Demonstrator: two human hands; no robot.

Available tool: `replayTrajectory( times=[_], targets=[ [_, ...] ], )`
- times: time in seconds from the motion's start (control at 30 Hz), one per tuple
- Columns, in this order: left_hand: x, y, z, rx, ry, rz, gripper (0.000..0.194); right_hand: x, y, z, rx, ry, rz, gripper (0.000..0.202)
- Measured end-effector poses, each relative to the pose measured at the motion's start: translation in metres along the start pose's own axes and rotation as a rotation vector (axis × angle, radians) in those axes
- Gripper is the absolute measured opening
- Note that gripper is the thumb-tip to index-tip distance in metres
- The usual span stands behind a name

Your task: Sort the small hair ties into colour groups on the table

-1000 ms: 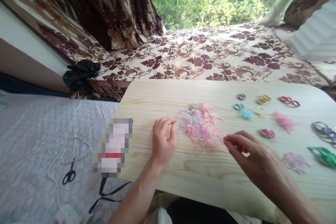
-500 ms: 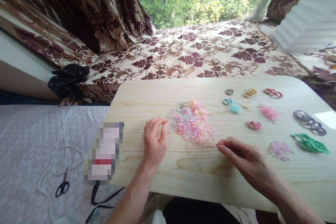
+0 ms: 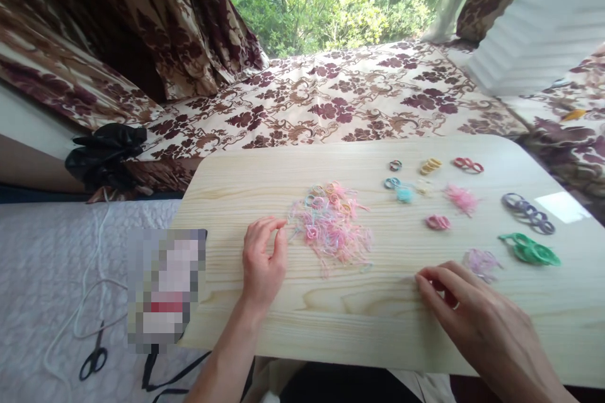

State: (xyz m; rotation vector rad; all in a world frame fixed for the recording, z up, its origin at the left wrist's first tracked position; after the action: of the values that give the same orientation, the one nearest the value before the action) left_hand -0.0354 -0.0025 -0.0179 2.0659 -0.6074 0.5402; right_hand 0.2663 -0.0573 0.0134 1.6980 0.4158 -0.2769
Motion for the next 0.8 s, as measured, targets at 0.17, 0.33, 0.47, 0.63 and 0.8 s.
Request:
replayTrajectory(
  times=[0.17, 0.33, 0.47, 0.63, 0.8],
  targets=[
    [-0.001, -0.001, 0.0, -0.006, 0.01, -0.016, 0.014, 0.015, 0.01, 0.013, -0.041, -0.056, -0.085, 0.035],
    [-0.004, -0.002, -0.001, -0.014, 0.072, -0.006, 0.016, 0.02, 0.007, 0.017, -0.072, -0.092, -0.15, 0.034],
    [-0.009, -0.002, -0.002, -0.013, 0.144, 0.01, 0.018, 0.01, 0.0, 0.014, -0.001, -0.117, -0.156, 0.035],
    [-0.013, -0.004, -0.003, -0.011, 0.179, 0.025, 0.019, 0.004, -0.004, 0.01, 0.045, -0.105, -0.133, 0.03],
    [-0.017, -0.008, -0.004, -0.013, 0.19, 0.016, 0.02, 0.007, -0.011, 0.008, 0.015, -0.028, -0.097, 0.031]
  ],
)
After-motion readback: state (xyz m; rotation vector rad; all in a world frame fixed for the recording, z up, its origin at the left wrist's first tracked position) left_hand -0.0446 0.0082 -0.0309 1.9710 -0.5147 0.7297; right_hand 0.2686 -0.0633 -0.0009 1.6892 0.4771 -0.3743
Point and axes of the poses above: each hand's wrist, its own z-axis away from the middle knuckle, its own y-axis out of the back of the hand, x = y × z, the point moved 4 cm from there along -z, towards the middle knuckle, and after that the axes turned 8 degrees about -z, right-handed, at the moved point
